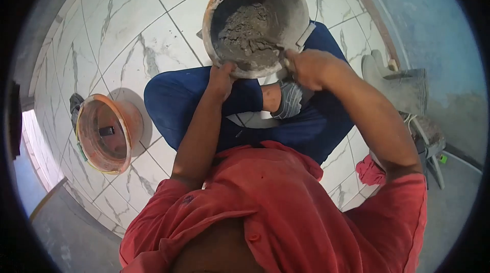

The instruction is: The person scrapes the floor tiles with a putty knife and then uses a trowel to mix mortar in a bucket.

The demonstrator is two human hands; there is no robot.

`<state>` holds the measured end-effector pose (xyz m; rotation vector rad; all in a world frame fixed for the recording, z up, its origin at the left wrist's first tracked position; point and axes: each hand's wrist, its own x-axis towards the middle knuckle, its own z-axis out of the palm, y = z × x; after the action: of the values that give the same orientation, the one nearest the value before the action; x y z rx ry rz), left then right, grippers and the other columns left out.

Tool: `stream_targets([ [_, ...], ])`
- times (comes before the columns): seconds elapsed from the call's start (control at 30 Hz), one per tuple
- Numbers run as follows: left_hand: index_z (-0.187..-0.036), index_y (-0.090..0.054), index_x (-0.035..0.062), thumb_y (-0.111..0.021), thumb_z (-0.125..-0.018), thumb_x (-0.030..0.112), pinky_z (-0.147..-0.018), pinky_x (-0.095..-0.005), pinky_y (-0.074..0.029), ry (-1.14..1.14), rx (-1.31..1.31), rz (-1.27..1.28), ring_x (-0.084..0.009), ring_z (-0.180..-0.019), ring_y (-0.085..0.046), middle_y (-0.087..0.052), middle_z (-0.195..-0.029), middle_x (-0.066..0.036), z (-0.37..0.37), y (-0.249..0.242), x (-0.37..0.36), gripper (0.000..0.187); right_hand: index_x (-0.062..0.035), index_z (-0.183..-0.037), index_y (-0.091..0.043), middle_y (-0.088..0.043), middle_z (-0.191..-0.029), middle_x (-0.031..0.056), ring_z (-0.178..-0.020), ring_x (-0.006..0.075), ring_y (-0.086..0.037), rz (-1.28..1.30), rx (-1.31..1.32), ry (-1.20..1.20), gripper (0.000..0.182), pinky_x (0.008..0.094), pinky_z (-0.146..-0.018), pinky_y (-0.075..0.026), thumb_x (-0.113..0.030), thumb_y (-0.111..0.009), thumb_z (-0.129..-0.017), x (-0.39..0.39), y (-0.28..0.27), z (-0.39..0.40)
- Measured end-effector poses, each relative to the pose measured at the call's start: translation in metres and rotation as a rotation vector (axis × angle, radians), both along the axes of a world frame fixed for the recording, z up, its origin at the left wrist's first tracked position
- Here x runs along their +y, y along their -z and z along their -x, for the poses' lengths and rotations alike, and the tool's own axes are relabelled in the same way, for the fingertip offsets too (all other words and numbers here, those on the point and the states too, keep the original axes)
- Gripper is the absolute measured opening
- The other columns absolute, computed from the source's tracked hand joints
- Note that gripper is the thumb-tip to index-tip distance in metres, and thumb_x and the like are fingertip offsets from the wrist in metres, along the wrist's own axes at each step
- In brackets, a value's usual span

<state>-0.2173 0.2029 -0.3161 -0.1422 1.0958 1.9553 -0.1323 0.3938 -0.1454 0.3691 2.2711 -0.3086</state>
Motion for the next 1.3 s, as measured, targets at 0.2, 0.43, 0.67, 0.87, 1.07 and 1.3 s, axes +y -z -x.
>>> stream_targets([
  [0.2, -0.134, -0.038, -0.0082, -0.052, -0.083, 0.002, -0.098, -0.0451, -0.050, 0.037, -0.050, 0.012, -0.0313, -0.114, -0.058, -0.053, -0.126, -0.017, 0.003, 0.002, 0.001, 0.054, -0.0028, -0.136, -0.046, -0.068, -0.109, 0.0190, -0.106, 0.0323, -0.066, -0.201, 0.007, -0.111, 0.052, 0.0407, -0.086, -0.054, -0.013, -0.060, -0.086, -0.047, 0.033, 0.018],
  [0.43, -0.137, -0.037, -0.0066, -0.053, -0.083, 0.004, -0.098, -0.0434, -0.050, 0.032, 0.048, 0.112, -0.0296, -0.113, -0.058, -0.053, -0.126, -0.017, 0.001, 0.004, 0.001, 0.058, -0.0036, -0.136, -0.043, -0.067, -0.100, 0.0261, -0.097, 0.0377, -0.067, -0.125, -0.126, -0.170, 0.049, 0.0471, -0.083, -0.051, -0.025, -0.050, -0.093, 0.001, -0.006, 0.038],
  [0.67, -0.138, -0.039, -0.0059, -0.054, -0.084, 0.005, -0.090, -0.0304, -0.046, 0.071, 0.109, 0.039, -0.0192, -0.102, -0.056, -0.056, -0.118, -0.011, -0.003, 0.009, 0.007, 0.057, -0.0041, -0.144, -0.037, -0.069, -0.100, 0.0229, -0.092, 0.0347, -0.069, -0.359, 0.041, -0.103, 0.056, 0.0462, -0.076, -0.055, -0.021, -0.050, -0.092, -0.019, 0.054, 0.027],
  [0.87, -0.138, -0.038, -0.0071, -0.055, -0.083, 0.007, -0.094, -0.0322, -0.045, 0.004, 0.121, 0.026, -0.0218, -0.108, -0.056, -0.055, -0.123, -0.014, -0.010, 0.012, 0.002, 0.059, -0.0032, -0.143, -0.036, -0.068, -0.099, 0.0262, -0.093, 0.0368, -0.068, -0.162, 0.022, -0.002, 0.062, 0.0474, -0.077, -0.052, -0.019, -0.061, -0.088, 0.003, -0.011, 0.039],
  [1.07, -0.138, -0.037, -0.0079, -0.055, -0.084, 0.008, -0.095, -0.0330, -0.044, 0.158, 0.111, 0.062, -0.0222, -0.108, -0.055, -0.053, -0.126, -0.016, 0.006, 0.010, 0.008, 0.059, 0.0022, -0.146, -0.030, -0.064, -0.116, 0.0257, -0.112, 0.0365, -0.062, -0.339, -0.094, -0.072, 0.068, 0.0448, -0.092, -0.051, -0.010, -0.057, -0.085, -0.016, 0.049, 0.045],
  [1.3, -0.129, -0.046, -0.0091, -0.056, -0.086, 0.008, -0.089, -0.0334, -0.047, -0.039, 0.061, 0.088, -0.0220, -0.099, -0.059, -0.059, -0.113, -0.014, 0.001, -0.003, 0.003, 0.047, 0.0046, -0.145, -0.034, -0.067, -0.106, 0.0263, -0.105, 0.0368, -0.066, -0.101, -0.191, -0.237, 0.077, 0.0423, -0.090, -0.052, -0.008, -0.066, -0.075, 0.001, 0.017, 0.056],
])
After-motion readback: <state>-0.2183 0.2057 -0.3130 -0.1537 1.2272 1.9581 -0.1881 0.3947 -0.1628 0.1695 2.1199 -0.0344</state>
